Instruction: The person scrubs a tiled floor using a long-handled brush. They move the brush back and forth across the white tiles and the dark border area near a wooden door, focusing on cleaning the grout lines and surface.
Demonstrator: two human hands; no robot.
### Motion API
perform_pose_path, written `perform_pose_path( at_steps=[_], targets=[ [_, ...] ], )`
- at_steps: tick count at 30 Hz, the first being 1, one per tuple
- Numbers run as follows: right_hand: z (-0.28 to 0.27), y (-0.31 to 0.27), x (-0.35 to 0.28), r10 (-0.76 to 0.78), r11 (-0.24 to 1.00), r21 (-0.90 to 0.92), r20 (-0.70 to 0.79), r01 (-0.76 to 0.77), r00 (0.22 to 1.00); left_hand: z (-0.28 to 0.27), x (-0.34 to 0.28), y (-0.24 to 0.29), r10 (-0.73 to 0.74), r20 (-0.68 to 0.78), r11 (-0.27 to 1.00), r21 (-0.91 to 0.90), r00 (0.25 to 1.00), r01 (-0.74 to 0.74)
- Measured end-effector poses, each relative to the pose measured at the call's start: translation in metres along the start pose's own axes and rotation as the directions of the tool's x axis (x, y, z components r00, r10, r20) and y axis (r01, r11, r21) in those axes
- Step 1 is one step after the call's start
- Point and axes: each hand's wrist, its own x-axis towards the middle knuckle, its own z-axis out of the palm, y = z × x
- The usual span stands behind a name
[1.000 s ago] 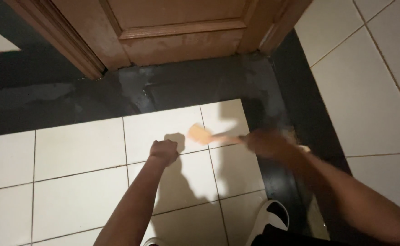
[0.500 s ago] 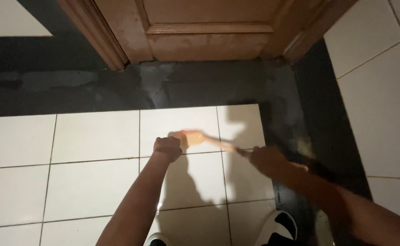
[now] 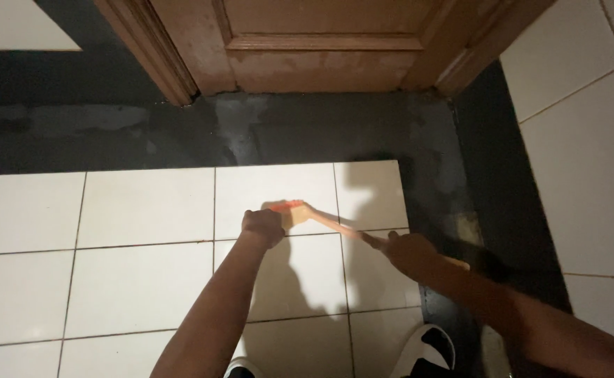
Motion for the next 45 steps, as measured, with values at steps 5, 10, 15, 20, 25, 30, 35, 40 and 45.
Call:
perform_pose_path(
  at_steps=[5,10,15,20,25,30,35,40,45],
  targets=[
    [-0.056,0.013,-0.006,0.485,0.317,0.878,0.176,-0.360,0.857,-0.005,0.002,0.006,0.015,0.049,0.999,-0.032,0.999,-0.014],
    [0.003,0.033,0.027,0.159,0.986,0.061,-0.007,-0.158,0.987,0.000,-0.003,-0.003,0.011,0.051,1.000,-0.029,0.999,-0.009],
    [-0.075,-0.011,0.004,-0.017,0.980,0.201,0.010,0.015,1.000,0.022,0.019,-0.012,-0.057,0.082,0.998,-0.021,0.995,0.059],
    [-0.070,0.022,0.039,0.132,0.829,0.545,0.025,-0.124,0.991,0.024,0.005,-0.031,-0.110,0.086,0.991,-0.070,0.990,0.116],
    [-0.069,0.032,0.042,0.097,0.878,0.474,-0.031,-0.071,0.995,0.005,-0.027,-0.061,-0.203,0.056,0.971,-0.120,0.977,0.209],
    [0.078,0.025,0.141,-0.502,0.861,-0.469,-0.716,0.199,0.485,0.024,-0.014,-0.080,-0.263,0.066,0.952,-0.147,0.962,0.270],
    [0.008,0.017,0.129,-0.173,0.725,-0.068,-0.981,0.686,0.086,0.007,-0.029,-0.067,-0.236,0.060,0.955,-0.169,0.970,0.242],
    [-0.093,0.016,0.042,-0.006,0.820,0.569,-0.110,0.068,0.994,0.014,-0.036,-0.073,-0.217,0.058,0.956,-0.190,0.974,0.225],
    [-0.014,-0.017,0.109,-0.478,0.837,-0.337,-0.833,0.431,0.277,0.025,-0.040,-0.086,-0.209,0.067,0.948,-0.232,0.976,0.219]
  ],
)
